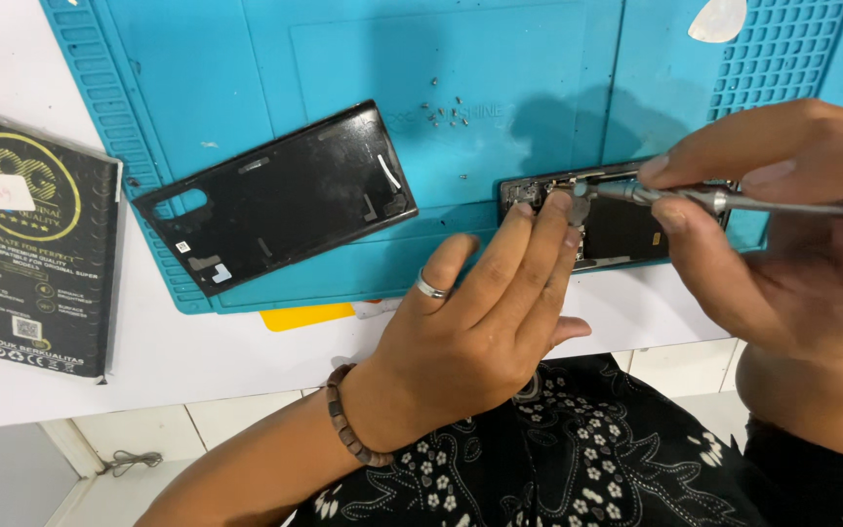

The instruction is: The person disassembles a smartphone on a blue work mat, removing the back cover and internal components. They use a screwdriver to remove screws and a metal tool to pry open parts, then reassemble the device by placing components back into the chassis and securing them.

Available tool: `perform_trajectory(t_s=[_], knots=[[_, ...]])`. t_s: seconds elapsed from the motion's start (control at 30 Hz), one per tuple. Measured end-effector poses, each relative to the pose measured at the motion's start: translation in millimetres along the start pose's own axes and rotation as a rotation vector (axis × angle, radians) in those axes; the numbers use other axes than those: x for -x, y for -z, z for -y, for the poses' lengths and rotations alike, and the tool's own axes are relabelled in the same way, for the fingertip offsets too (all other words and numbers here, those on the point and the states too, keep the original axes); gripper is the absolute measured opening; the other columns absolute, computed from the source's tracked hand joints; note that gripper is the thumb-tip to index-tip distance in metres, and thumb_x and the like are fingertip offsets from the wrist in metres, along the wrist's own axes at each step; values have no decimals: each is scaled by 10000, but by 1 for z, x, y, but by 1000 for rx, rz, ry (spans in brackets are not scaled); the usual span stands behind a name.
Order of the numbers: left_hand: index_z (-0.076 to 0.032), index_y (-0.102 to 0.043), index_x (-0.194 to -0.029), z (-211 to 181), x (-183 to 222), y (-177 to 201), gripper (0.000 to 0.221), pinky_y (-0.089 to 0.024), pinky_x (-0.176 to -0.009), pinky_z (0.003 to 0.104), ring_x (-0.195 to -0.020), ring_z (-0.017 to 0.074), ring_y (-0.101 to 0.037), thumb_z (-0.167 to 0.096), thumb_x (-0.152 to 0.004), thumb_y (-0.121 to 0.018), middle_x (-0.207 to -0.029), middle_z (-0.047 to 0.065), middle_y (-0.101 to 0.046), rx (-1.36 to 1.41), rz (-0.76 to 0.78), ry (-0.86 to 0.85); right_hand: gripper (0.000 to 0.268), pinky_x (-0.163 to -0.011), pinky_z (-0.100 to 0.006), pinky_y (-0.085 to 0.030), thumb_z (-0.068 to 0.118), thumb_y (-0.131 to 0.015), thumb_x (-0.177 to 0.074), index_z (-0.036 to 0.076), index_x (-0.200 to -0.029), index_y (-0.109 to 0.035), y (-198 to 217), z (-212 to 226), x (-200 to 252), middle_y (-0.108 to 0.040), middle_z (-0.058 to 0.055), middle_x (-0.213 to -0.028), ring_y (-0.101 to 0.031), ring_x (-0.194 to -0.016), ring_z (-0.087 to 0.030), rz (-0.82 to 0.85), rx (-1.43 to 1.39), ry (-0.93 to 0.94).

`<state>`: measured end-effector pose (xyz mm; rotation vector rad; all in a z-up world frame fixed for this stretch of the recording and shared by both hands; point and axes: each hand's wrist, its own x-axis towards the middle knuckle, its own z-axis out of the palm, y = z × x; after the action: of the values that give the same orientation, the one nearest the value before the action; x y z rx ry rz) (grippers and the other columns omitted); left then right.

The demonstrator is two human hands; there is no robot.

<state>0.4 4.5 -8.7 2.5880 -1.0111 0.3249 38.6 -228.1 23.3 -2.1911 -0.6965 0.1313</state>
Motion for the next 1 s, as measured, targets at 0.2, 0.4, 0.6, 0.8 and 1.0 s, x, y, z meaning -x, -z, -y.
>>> perform_trajectory(t_s=[0.2,0.4,0.6,0.8,1.0], knots=[[-102,-691,-1170,0,-2,0,394,-408,-877,276,-1132,169,-591,-432,-1047,-514,-1246,83,-647,19,-17,-3,359,-735,-345,-541,-54,-668,-940,-6,-1093,-346,-1,-1,-2,-651,-292,-990,-694,-878,-309,-2,15,48],[-99,-696,-1161,-2,-1,-2,375,-428,-868,283,-1124,176,-580,-389,-1050,-484,-1236,88,-646,15,-44,12,361,-715,-334,-525,-61,-654,-947,8,-1098,-333,1,0,-2,-652,-283,-1002,-686,-860,-294,15,12,53],[-32,-664,-1116,0,-6,0,390,-500,-847,376,-1076,284,-588,-365,-1024,-482,-1193,167,-605,203,-90,127,327,-744,-361,-436,-61,-598,-970,-27,-1101,-301,5,2,7,-636,-291,-1010,-615,-821,-306,-27,37,6],[-82,-675,-1161,-2,-11,0,334,-414,-813,366,-1047,258,-580,-349,-1020,-534,-1180,98,-605,108,-60,146,349,-830,-383,-472,-85,-605,-991,1,-1111,-289,-1,5,7,-618,-312,-1022,-638,-910,-335,-117,-12,-72],[-117,-711,-1189,-5,-8,-2,369,-397,-865,337,-1098,199,-572,-394,-1042,-517,-1253,54,-632,-50,-16,70,365,-761,-367,-527,-53,-650,-972,-3,-1126,-323,3,-4,6,-638,-308,-1017,-690,-916,-337,-55,-12,13]])
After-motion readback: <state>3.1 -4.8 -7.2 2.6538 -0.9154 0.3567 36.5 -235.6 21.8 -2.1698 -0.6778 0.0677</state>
